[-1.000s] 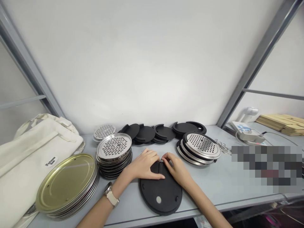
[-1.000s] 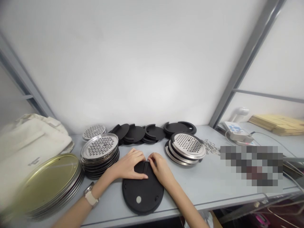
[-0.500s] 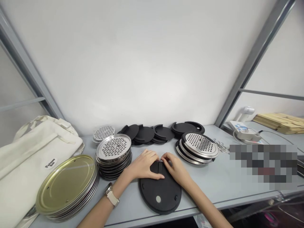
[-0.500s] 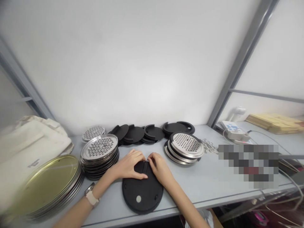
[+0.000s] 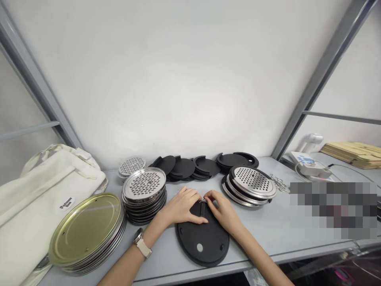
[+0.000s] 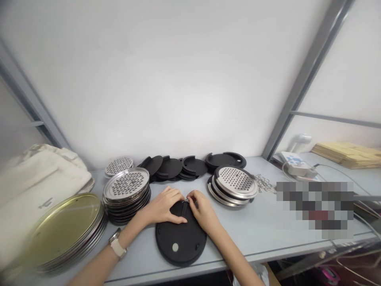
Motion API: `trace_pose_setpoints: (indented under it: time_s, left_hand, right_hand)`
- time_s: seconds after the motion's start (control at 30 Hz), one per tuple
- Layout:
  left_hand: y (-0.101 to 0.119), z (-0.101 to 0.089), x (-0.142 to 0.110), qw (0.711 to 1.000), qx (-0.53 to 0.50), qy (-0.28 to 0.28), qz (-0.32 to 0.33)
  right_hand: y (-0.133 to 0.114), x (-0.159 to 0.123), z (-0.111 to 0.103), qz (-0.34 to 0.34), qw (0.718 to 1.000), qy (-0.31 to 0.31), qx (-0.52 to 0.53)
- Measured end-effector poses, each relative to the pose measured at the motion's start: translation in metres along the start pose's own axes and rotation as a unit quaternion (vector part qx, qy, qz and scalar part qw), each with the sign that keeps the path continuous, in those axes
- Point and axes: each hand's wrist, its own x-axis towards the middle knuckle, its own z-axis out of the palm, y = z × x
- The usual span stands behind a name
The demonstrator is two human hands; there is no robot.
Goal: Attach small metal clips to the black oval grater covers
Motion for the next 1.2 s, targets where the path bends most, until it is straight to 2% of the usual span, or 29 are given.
trace_pose_setpoints:
  time_s: [0.67,1.2]
  left_hand:
    - [0.003,-0.001,0.000,1.000,0.012,-0.015,0.005]
    - [0.012,-0.006,0.001,1.000,-0.025,0.012,0.014]
  right_hand:
    - [0.000,0.002,0.001,0.008,1.000,0.004,0.007]
    - [0.000,0.002,0.000,0.000,1.000,-0.009,0.000]
